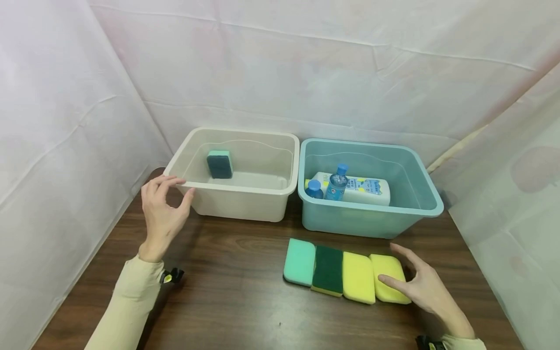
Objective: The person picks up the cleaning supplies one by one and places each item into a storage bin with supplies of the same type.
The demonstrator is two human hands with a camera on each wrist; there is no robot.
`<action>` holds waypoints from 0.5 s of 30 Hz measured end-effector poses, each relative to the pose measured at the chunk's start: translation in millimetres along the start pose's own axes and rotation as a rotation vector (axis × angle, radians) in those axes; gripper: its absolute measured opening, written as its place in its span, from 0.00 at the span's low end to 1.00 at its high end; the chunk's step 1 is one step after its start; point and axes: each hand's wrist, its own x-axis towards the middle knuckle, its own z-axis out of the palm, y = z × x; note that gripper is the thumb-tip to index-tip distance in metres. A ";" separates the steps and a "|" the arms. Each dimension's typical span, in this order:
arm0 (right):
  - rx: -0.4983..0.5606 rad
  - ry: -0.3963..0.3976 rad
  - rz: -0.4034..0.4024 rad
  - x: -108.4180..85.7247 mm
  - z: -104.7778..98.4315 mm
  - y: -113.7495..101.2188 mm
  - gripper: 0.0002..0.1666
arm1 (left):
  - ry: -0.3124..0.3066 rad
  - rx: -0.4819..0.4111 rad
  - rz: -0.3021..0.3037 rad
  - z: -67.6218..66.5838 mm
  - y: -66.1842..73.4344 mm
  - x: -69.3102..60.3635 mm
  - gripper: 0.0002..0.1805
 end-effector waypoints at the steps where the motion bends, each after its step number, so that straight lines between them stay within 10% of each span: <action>1: -0.018 -0.006 0.003 -0.7 -0.1 -0.5 0.52 | 0.000 0.000 0.000 0.0 0.1 0.0 0.17; 15: -0.103 -0.095 0.006 -15.6 0.9 -0.2 0.63 | -0.002 0.006 -0.005 0.8 0.2 0.7 0.17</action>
